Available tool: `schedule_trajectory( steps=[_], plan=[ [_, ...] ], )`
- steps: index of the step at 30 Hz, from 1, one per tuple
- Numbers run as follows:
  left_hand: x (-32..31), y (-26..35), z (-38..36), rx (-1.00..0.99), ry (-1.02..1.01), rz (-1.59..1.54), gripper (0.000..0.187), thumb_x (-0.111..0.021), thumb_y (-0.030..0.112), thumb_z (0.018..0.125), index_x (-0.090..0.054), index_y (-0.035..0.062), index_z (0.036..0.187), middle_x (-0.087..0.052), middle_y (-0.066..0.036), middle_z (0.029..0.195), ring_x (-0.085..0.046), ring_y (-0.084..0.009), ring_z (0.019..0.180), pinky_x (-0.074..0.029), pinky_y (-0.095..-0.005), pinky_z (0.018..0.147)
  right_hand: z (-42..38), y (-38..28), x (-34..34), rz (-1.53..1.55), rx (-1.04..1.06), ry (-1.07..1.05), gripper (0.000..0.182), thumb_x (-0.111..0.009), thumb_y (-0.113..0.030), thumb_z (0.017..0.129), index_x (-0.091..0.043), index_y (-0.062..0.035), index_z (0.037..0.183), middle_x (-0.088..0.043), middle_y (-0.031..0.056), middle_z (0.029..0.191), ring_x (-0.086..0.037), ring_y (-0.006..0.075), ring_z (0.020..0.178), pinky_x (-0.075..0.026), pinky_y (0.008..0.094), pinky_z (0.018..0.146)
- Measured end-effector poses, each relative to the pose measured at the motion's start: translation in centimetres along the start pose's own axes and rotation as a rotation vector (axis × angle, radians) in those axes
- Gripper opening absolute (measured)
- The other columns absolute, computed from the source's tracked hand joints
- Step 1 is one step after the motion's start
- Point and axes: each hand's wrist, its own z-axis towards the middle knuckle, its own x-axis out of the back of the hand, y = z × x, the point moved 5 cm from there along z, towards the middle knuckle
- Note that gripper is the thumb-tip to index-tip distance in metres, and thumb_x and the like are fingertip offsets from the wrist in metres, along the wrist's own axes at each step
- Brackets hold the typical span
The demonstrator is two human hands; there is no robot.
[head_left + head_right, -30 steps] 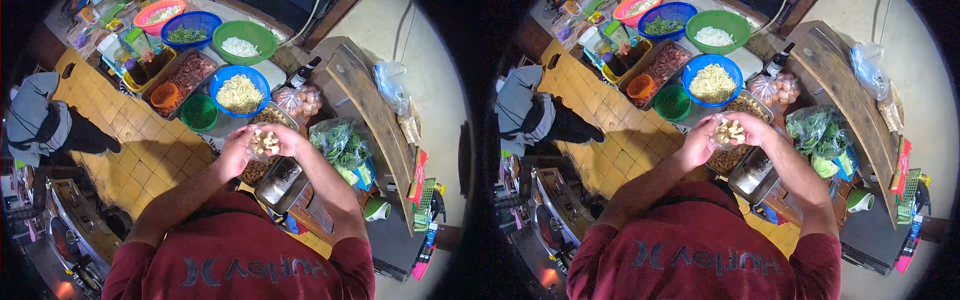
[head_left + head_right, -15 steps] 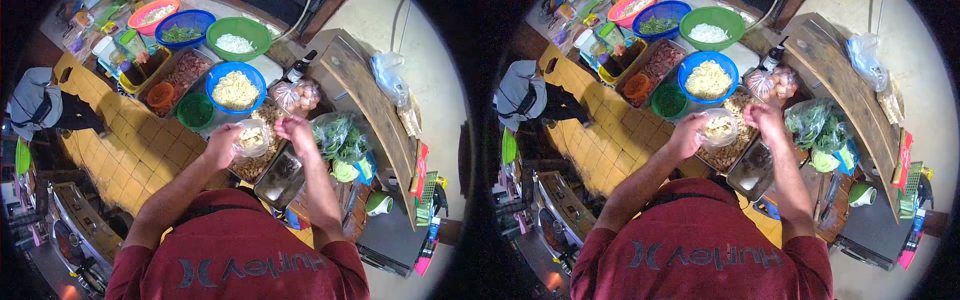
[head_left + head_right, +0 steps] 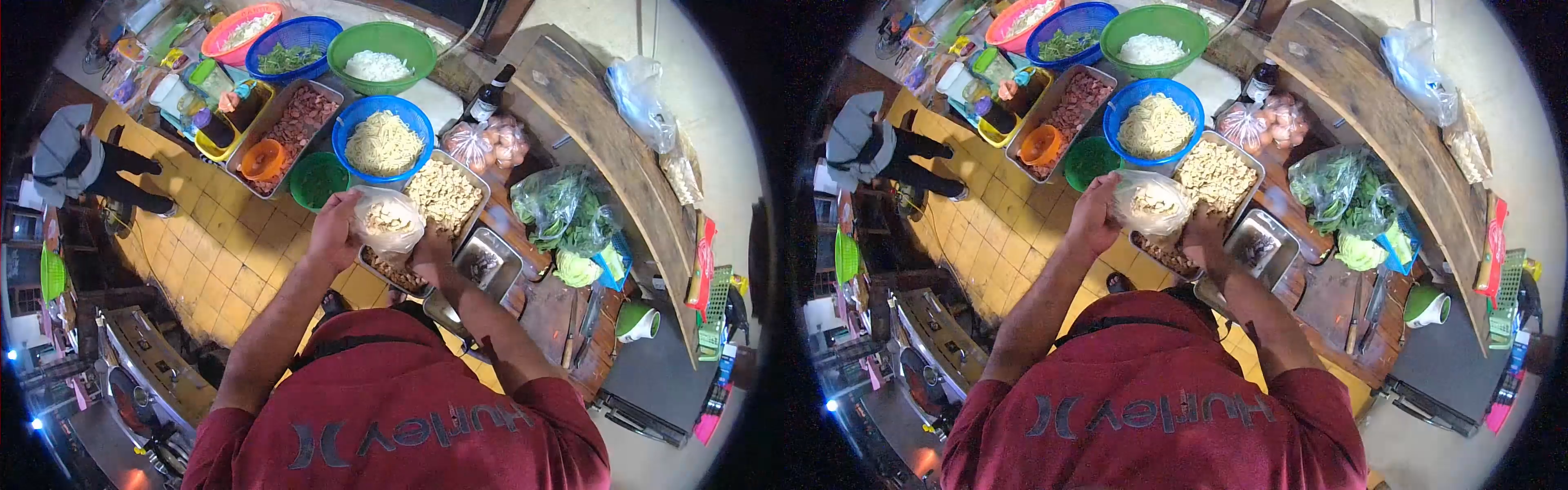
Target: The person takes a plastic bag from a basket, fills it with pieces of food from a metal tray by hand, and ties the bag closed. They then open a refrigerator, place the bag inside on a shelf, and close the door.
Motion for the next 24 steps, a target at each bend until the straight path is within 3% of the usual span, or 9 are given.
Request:
schedule_trajectory(
  steps=[4,6,8,11,16,18,19,21,24],
  plan=[
    [-0.9,0.1,-1.4,-0.061,-0.015,0.071,0.011,-0.057,0.019,0.093,-0.051,0.0097,0.093,-0.06,-0.002,0.083,-0.06,-0.013,0.069,-0.053,-0.0276,0.057,2.3,1.8,-1.3,0.056,0.069,-0.097,0.072,-0.074,-0.029,0.066,-0.048,-0.0039,0.128,-0.047,0.0249,0.119,-0.056,0.0434,0.101,-0.049,0.0457,0.085],
    [-0.7,0.2,-1.5,-0.081,-0.002,0.13,0.011,-0.057,0.019,0.094,-0.053,0.0092,0.093,-0.059,-0.001,0.081,-0.059,-0.0103,0.068,-0.051,-0.0249,0.055,2.0,1.9,1.7,0.215,0.017,0.185,0.048,-0.056,-0.01,0.078,-0.053,-0.0081,0.126,-0.053,0.0248,0.109,-0.059,0.0394,0.096,-0.052,0.0424,0.079],
    [-0.4,1.1,-1.0,-0.37,-0.078,0.681,0.011,-0.059,0.015,0.093,-0.055,0.0045,0.092,-0.059,-0.003,0.077,-0.055,-0.0086,0.064,-0.05,-0.0257,0.053,2.1,2.9,1.9,0.612,-0.27,0.121,0.051,-0.059,-0.018,0.078,-0.052,-0.014,0.128,-0.059,0.021,0.107,-0.054,0.0427,0.105,-0.05,0.0469,0.083],
    [-1.1,1.6,-1.7,-0.337,-0.083,0.619,0.014,-0.058,0.015,0.093,-0.056,0.0013,0.09,-0.058,-0.002,0.075,-0.052,-0.0068,0.065,-0.047,-0.0239,0.055,1.2,0.3,3.5,0.209,0.263,0.127,0.056,-0.067,-0.032,0.071,-0.055,-0.0197,0.125,-0.066,0.0075,0.106,-0.044,0.0403,0.118,-0.048,0.0478,0.083],
    [-1.1,0.9,-1.3,-0.211,-0.068,0.174,0.014,-0.057,0.015,0.094,-0.056,0.001,0.091,-0.059,-0.002,0.076,-0.053,-0.0072,0.067,-0.045,-0.0227,0.059,1.3,0.5,-0.1,0.031,0.171,0.073,0.048,-0.066,-0.028,0.073,-0.058,-0.0175,0.12,-0.065,0.007,0.105,-0.051,0.0354,0.106,-0.047,0.044,0.082],
    [-0.6,0.9,-0.8,-0.287,-0.072,0.37,0.015,-0.058,0.016,0.094,-0.057,0.0013,0.09,-0.06,-0.002,0.077,-0.054,-0.0076,0.067,-0.046,-0.0234,0.061,1.4,1.2,-0.6,0.484,0.141,0.368,0.039,-0.063,-0.022,0.076,-0.06,-0.0134,0.114,-0.065,0.0107,0.104,-0.058,0.0325,0.096,-0.047,0.0436,0.084],
    [-0.5,0.8,-0.6,-0.29,-0.075,0.37,0.015,-0.058,0.016,0.094,-0.057,0.0013,0.09,-0.06,-0.002,0.077,-0.054,-0.0076,0.067,-0.046,-0.0234,0.061,0.7,0.5,1.5,0.787,-0.085,0.279,0.028,-0.058,-0.017,0.081,-0.062,-0.0095,0.108,-0.064,0.0157,0.101,-0.061,0.0334,0.088,-0.047,0.0426,0.086],
    [-0.4,1.0,-0.4,-0.325,-0.08,0.445,0.016,-0.058,0.016,0.093,-0.058,0.0007,0.089,-0.059,-0.002,0.077,-0.053,-0.0076,0.067,-0.046,-0.024,0.061,1.2,1.3,1.2,0.724,0.083,0.278,0.026,-0.058,-0.019,0.083,-0.063,-0.009,0.106,-0.064,0.0166,0.097,-0.062,0.0336,0.089,-0.048,0.0409,0.085],
    [-0.4,1.1,-0.5,-0.337,-0.056,0.502,0.02,-0.059,0.018,0.093,-0.059,-0.0011,0.088,-0.059,-0.001,0.075,-0.052,-0.0068,0.066,-0.045,-0.0238,0.06,4.5,4.5,-1.6,0.454,0.122,0.14,0.024,-0.063,-0.02,0.083,-0.063,-0.0065,0.103,-0.066,0.0149,0.085,-0.064,0.0293,0.083,-0.051,0.0377,0.078]
  ],
)
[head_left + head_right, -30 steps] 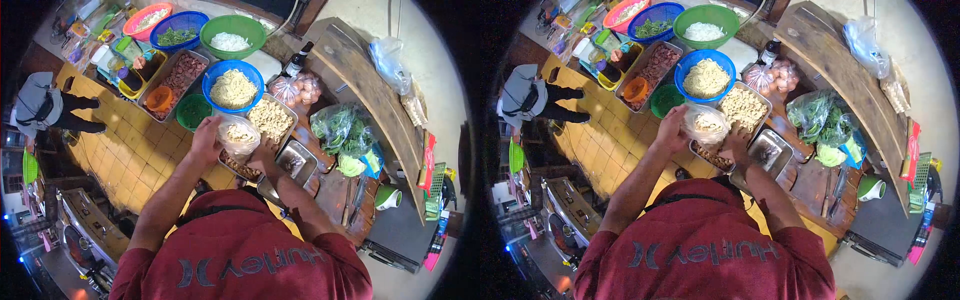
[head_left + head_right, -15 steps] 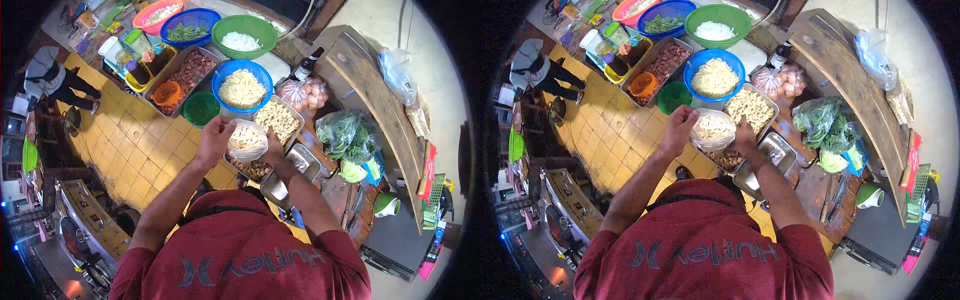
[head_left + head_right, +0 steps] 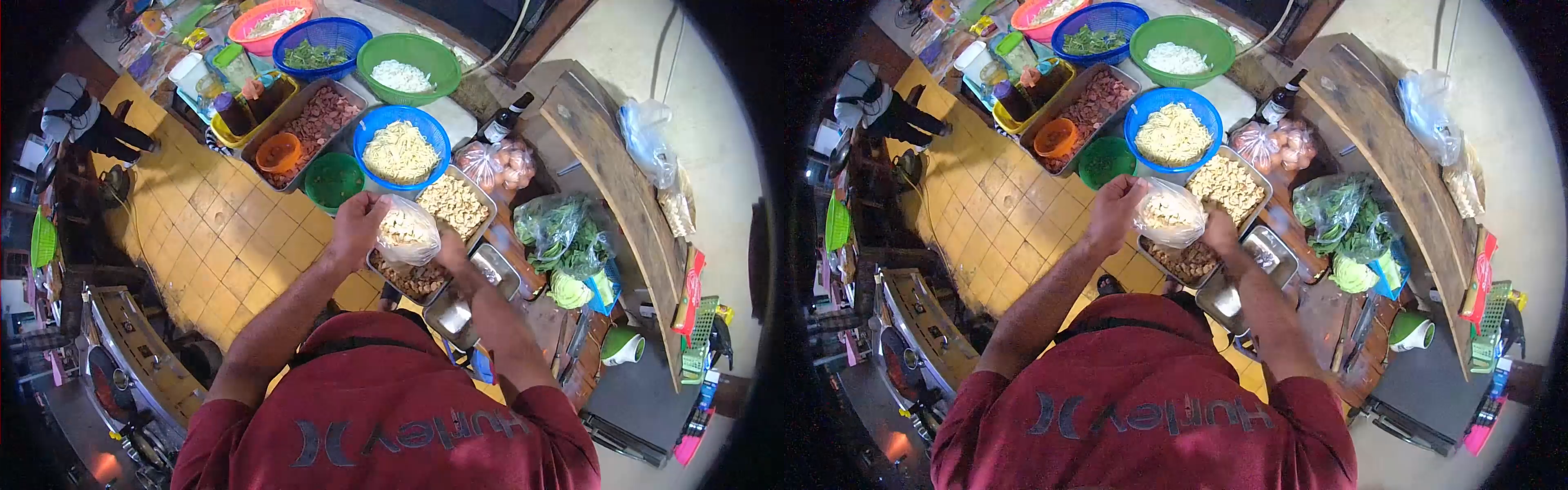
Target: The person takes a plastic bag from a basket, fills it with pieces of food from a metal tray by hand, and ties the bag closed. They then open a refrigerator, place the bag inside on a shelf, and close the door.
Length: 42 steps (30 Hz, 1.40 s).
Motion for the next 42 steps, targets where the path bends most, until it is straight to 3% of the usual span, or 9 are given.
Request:
schedule_trajectory(
  steps=[3,8,10,12,16,22,25,34,42],
  plan=[
    [-0.2,0.0,0.2,0.025,-0.019,0.016,0.019,-0.057,0.02,0.093,-0.06,0.002,0.089,-0.058,0.0,0.072,-0.052,-0.0058,0.055,-0.043,-0.0219,0.046,-0.8,-0.8,5.2,0.59,-0.636,-0.23,0.049,-0.073,-0.013,0.074,-0.055,-0.0058,0.119,-0.066,0.0134,0.087,-0.064,0.0249,0.076,-0.052,0.0346,0.069],
    [-1.6,0.6,0.4,0.044,-0.069,0.036,0.021,-0.059,0.021,0.092,-0.061,0.0006,0.089,-0.057,0.001,0.07,-0.049,-0.0054,0.055,-0.04,-0.0227,0.047,-1.1,-5.5,14.5,0.8,-0.57,-0.185,0.076,-0.073,-0.019,0.076,-0.036,-0.0093,0.141,-0.063,0.0109,0.107,-0.052,0.0171,0.109,-0.045,0.044,0.082],
    [-2.4,0.6,0.6,0.054,-0.077,0.012,0.022,-0.06,0.021,0.091,-0.062,-0.0002,0.089,-0.057,0.001,0.071,-0.047,-0.0054,0.056,-0.04,-0.0236,0.049,-1.5,-8.0,16.9,0.863,-0.626,-0.306,0.069,-0.073,-0.018,0.076,-0.041,-0.0081,0.137,-0.064,0.0101,0.104,-0.058,0.0161,0.097,-0.05,0.0379,0.071],
    [-3.0,0.5,0.7,0.038,-0.057,0.035,0.022,-0.06,0.021,0.092,-0.062,-0.0004,0.089,-0.058,0.0,0.071,-0.049,-0.0054,0.058,-0.041,-0.0239,0.049,-1.4,-14.2,18.4,0.946,-0.411,-0.473,0.043,-0.07,-0.014,0.079,-0.052,-0.0088,0.117,-0.063,0.0038,0.085,-0.058,0.0108,0.052,-0.042,0.0197,0.035],
    [-4.0,0.3,0.4,0.007,-0.077,-0.072,0.021,-0.059,0.02,0.092,-0.062,-0.0001,0.089,-0.06,-0.001,0.072,-0.052,-0.0058,0.06,-0.043,-0.0234,0.05,-0.2,-16.8,15.4,0.809,-0.441,-0.858,0.033,-0.068,-0.023,0.081,-0.056,-0.0074,0.108,-0.063,0.0062,0.081,-0.06,0.011,0.056,-0.042,0.0219,0.035],
    [-2.8,-0.2,0.4,0.012,-0.079,0.001,0.021,-0.061,0.02,0.091,-0.061,-0.0008,0.087,-0.059,0.0,0.074,-0.049,-0.0048,0.062,-0.041,-0.0228,0.054,0.8,-14.9,11.2,1.118,-0.607,-0.929,0.029,-0.058,-0.031,0.09,-0.06,-0.0052,0.104,-0.067,0.0084,0.087,-0.067,0.0202,0.069,-0.051,0.0267,0.045],
    [-2.4,-0.1,0.3,-0.036,-0.064,0.076,0.021,-0.062,0.02,0.091,-0.061,-0.0008,0.087,-0.059,0.0,0.074,-0.048,-0.0044,0.062,-0.041,-0.0226,0.054,1.3,-15.4,11.7,1.297,-0.551,-0.713,0.029,-0.053,-0.029,0.093,-0.059,-0.0051,0.108,-0.067,0.0095,0.1,-0.067,0.0231,0.089,-0.059,0.0402,0.071],
    [-2.4,-0.5,1.1,0.039,-0.074,-0.067,0.019,-0.059,0.019,0.092,-0.059,-0.0002,0.09,-0.059,-0.001,0.076,-0.054,-0.007,0.064,-0.045,-0.0227,0.056,-1.0,-18.0,14.9,1.259,-0.457,-0.485,0.032,-0.052,-0.02,0.094,-0.053,-0.0023,0.121,-0.06,0.0115,0.117,-0.062,0.02,0.098,-0.054,0.036,0.079],
    [-0.4,2.2,0.9,-0.147,-0.336,0.558,0.022,-0.064,0.021,0.088,-0.065,-0.0004,0.095,-0.063,-0.003,0.076,-0.056,-0.0076,0.064,-0.046,-0.0245,0.055,-2.0,-6.6,15.9,1.036,-0.462,-0.038,0.018,-0.051,-0.006,0.091,-0.06,-0.0003,0.106,-0.066,0.011,0.096,-0.064,0.0162,0.082,-0.053,0.0298,0.073]
  ],
)
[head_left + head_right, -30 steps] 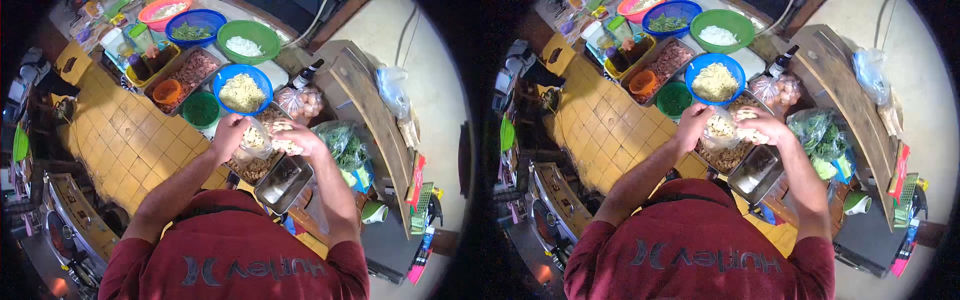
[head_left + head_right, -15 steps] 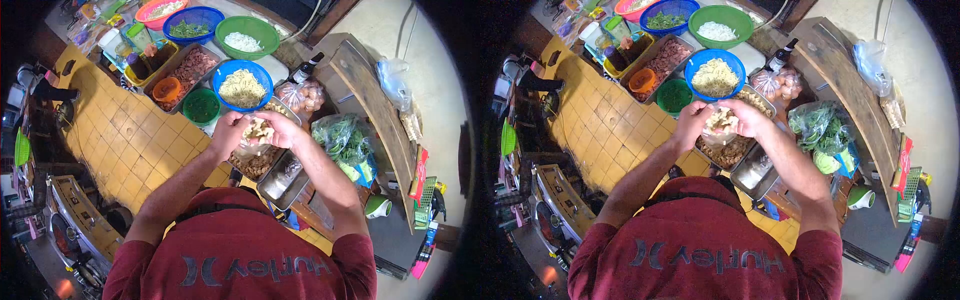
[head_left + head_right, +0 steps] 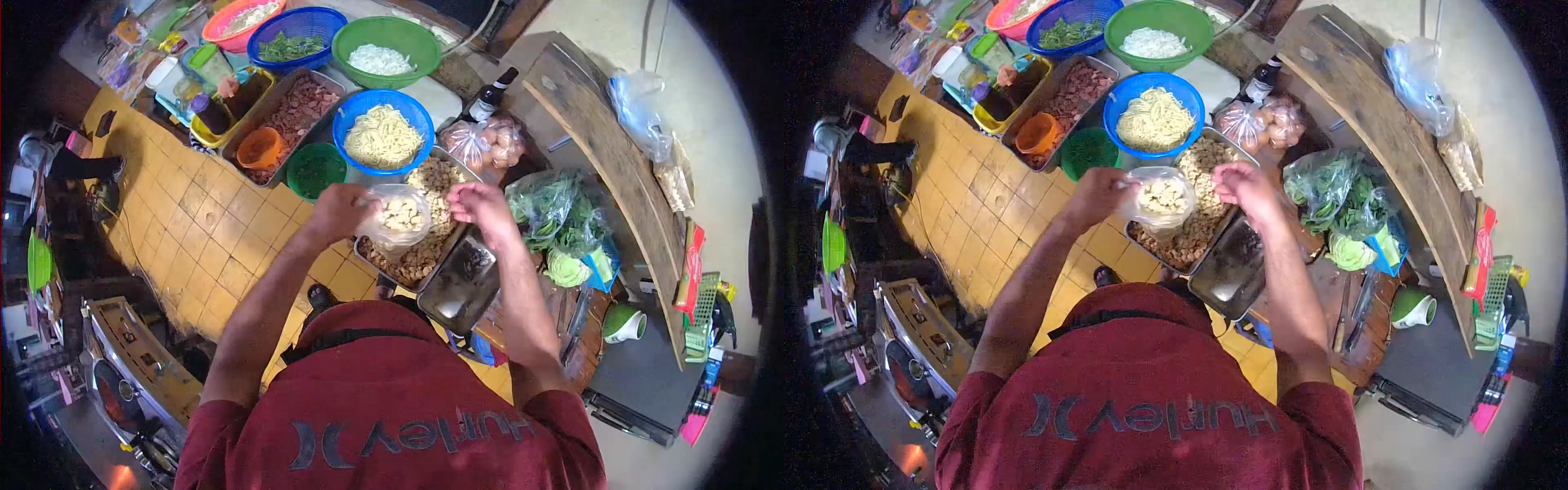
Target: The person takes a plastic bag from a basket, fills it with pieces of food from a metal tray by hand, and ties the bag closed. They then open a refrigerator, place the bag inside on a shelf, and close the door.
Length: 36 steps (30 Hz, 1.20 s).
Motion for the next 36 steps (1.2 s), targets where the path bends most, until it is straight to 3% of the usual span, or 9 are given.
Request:
schedule_trajectory(
  steps=[4,8,10,14,22,24,26,32,36],
  plan=[
    [-1.4,-0.2,0.3,0.166,0.061,-0.244,0.018,-0.062,0.019,0.09,-0.066,0.0017,0.093,-0.063,-0.001,0.075,-0.055,-0.0062,0.061,-0.045,-0.0233,0.053,6.8,9.5,1.1,-0.83,0.334,-0.029,0.031,-0.055,0.0,0.078,-0.065,-0.0077,0.106,-0.067,0.0114,0.105,-0.064,0.0273,0.094,-0.05,0.0348,0.085],
    [-3.0,1.9,0.5,0.166,0.15,-0.588,0.015,-0.058,0.016,0.094,-0.063,0.002,0.093,-0.064,-0.002,0.078,-0.057,-0.0077,0.062,-0.046,-0.0222,0.053,6.3,9.7,-3.0,-1.152,0.22,-0.135,0.04,-0.065,-0.02,0.074,-0.063,-0.0157,0.114,-0.065,0.015,0.106,-0.063,0.0293,0.099,-0.048,0.0385,0.093],
    [-1.9,5.3,-0.3,0.122,0.266,-0.843,0.017,-0.06,0.016,0.092,-0.064,-0.0001,0.092,-0.065,-0.004,0.08,-0.061,-0.0102,0.066,-0.052,-0.0245,0.058,5.2,10.9,-4.8,-1.166,0.582,-0.056,0.046,-0.068,-0.025,0.073,-0.061,-0.0145,0.117,-0.066,0.0161,0.102,-0.062,0.0286,0.101,-0.045,0.0425,0.098],
    [1.4,8.7,-1.2,-0.007,0.286,-0.956,0.02,-0.054,0.017,0.095,-0.061,-0.0003,0.102,-0.065,-0.007,0.095,-0.064,-0.0167,0.082,-0.054,-0.0315,0.074,1.9,13.5,-10.1,-1.129,0.648,-0.047,0.049,-0.069,-0.032,0.074,-0.061,-0.0135,0.118,-0.025,0.0248,0.145,-0.03,0.0503,0.127,-0.026,0.0666,0.101],
    [5.0,8.1,-2.1,0.03,0.396,-0.99,0.02,-0.052,0.019,0.096,-0.058,0.0043,0.108,-0.062,-0.004,0.099,-0.062,-0.0154,0.09,-0.053,-0.0308,0.078,2.0,13.2,-9.4,-1.22,0.808,0.039,0.036,-0.068,-0.026,0.073,-0.061,-0.0131,0.106,-0.028,0.0232,0.141,-0.04,0.045,0.12,-0.033,0.0648,0.093],
    [6.0,4.8,-1.6,0.072,0.475,-1.077,0.017,-0.052,0.018,0.096,-0.059,0.0048,0.105,-0.062,-0.003,0.099,-0.062,-0.0142,0.088,-0.053,-0.0299,0.076,3.1,14.0,-8.3,-1.044,0.592,-0.046,0.038,-0.069,-0.027,0.072,-0.061,-0.0126,0.106,-0.029,0.0227,0.14,-0.041,0.044,0.118,-0.032,0.0642,0.095],
    [7.3,3.9,-2.1,-0.076,0.431,-0.65,0.016,-0.052,0.017,0.096,-0.059,0.0046,0.104,-0.063,-0.003,0.099,-0.063,-0.0135,0.086,-0.053,-0.0295,0.074,2.9,12.5,-9.0,-1.094,0.425,-0.113,0.048,-0.07,-0.029,0.073,-0.057,-0.0141,0.116,-0.027,0.0235,0.142,-0.038,0.0445,0.119,-0.031,0.0623,0.098],
    [6.5,3.4,-2.7,0.092,0.545,-0.977,0.018,-0.054,0.018,0.095,-0.059,0.0031,0.105,-0.063,-0.004,0.097,-0.063,-0.0147,0.085,-0.052,-0.026,0.069,2.4,12.5,-12.1,-1.165,0.488,-0.026,0.082,-0.078,-0.037,0.063,-0.041,-0.0337,0.136,-0.011,0.0254,0.149,-0.014,0.0574,0.131,-0.019,0.074,0.097],
    [5.7,1.0,-1.7,0.15,0.484,-0.905,0.018,-0.055,0.017,0.095,-0.06,0.0022,0.101,-0.064,-0.005,0.094,-0.063,-0.0145,0.083,-0.052,-0.0267,0.066,2.2,12.5,-10.8,-1.13,0.546,0.132,0.082,-0.077,-0.029,0.064,-0.04,-0.0288,0.137,-0.017,0.0215,0.149,-0.018,0.0487,0.134,-0.021,0.0661,0.103]
  ],
)
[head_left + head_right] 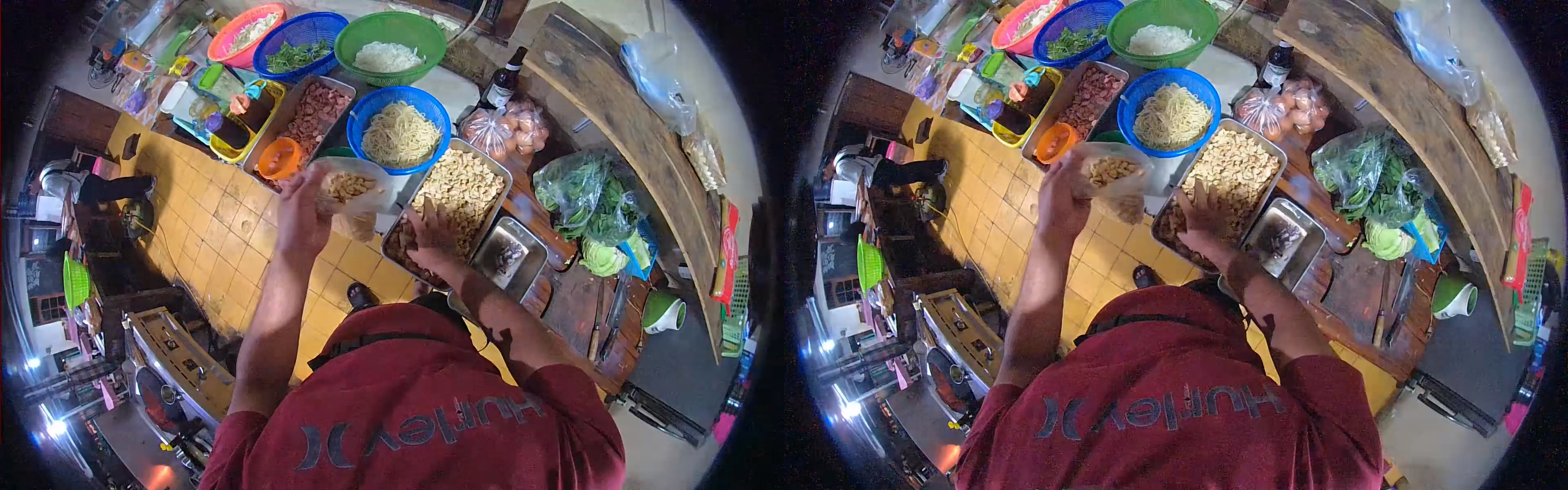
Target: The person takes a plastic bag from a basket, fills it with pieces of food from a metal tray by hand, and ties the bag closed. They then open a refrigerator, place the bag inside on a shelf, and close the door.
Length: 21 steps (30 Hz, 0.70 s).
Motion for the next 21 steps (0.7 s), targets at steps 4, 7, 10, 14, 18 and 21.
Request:
schedule_trajectory(
  steps=[4,7,10,14,18,21],
  plan=[
    [-1.1,-2.3,1.8,0.068,-0.133,0.089,0.017,-0.056,0.017,0.094,-0.062,0.001,0.095,-0.064,-0.006,0.091,-0.062,-0.0122,0.079,-0.052,-0.0264,0.065,0.2,2.4,0.0,0.027,-0.076,-0.122,0.08,-0.075,-0.027,0.067,-0.039,-0.0255,0.139,-0.022,0.0208,0.147,-0.023,0.0446,0.134,-0.023,0.0606,0.105],
    [-1.5,-2.7,3.2,0.078,-0.2,0.157,0.017,-0.057,0.017,0.094,-0.063,0.0012,0.094,-0.064,-0.004,0.083,-0.06,-0.0108,0.07,-0.05,-0.0245,0.061,1.1,3.9,1.4,-0.018,-0.054,-0.008,0.069,-0.069,-0.023,0.073,-0.042,-0.0231,0.137,-0.028,0.0218,0.144,-0.03,0.042,0.131,-0.027,0.0583,0.104],
    [-0.7,-3.1,5.8,0.074,-0.259,0.268,0.019,-0.058,0.018,0.093,-0.063,-0.0001,0.093,-0.064,-0.003,0.078,-0.06,-0.0105,0.065,-0.05,-0.0245,0.058,1.4,4.4,1.4,-0.083,-0.063,-0.011,0.066,-0.068,-0.021,0.074,-0.044,-0.0234,0.135,-0.031,0.0223,0.142,-0.03,0.0399,0.132,-0.026,0.0591,0.104],
    [-0.3,-3.1,7.9,-0.033,-0.265,0.784,0.022,-0.062,0.02,0.09,-0.067,-0.0016,0.093,-0.065,-0.004,0.078,-0.059,-0.0078,0.065,-0.049,-0.0241,0.057,1.3,6.2,0.5,0.037,0.115,0.19,0.066,-0.067,-0.01,0.07,-0.046,-0.0116,0.133,-0.04,0.0293,0.133,-0.05,0.0406,0.115,-0.043,0.0491,0.095],
    [-1.0,-5.7,8.0,-0.081,-0.354,0.897,0.021,-0.06,0.018,0.091,-0.069,-0.0005,0.094,-0.065,-0.003,0.078,-0.057,-0.0087,0.069,-0.049,-0.0259,0.06,1.3,6.0,1.7,0.07,-0.008,0.112,0.065,-0.067,-0.009,0.07,-0.046,-0.0054,0.131,-0.042,0.0347,0.129,-0.054,0.0445,0.108,-0.048,0.0477,0.09],
    [-4.7,-6.1,6.6,-0.184,-0.526,1.007,0.02,-0.06,0.017,0.09,-0.069,-0.0008,0.092,-0.065,-0.003,0.078,-0.057,-0.0089,0.067,-0.048,-0.0257,0.059,0.6,1.2,4.3,-0.013,-0.17,-0.134,0.082,-0.074,-0.028,0.068,-0.037,-0.0155,0.14,-0.017,0.0346,0.144,-0.034,0.0536,0.125,-0.04,0.0599,0.094]
  ],
)
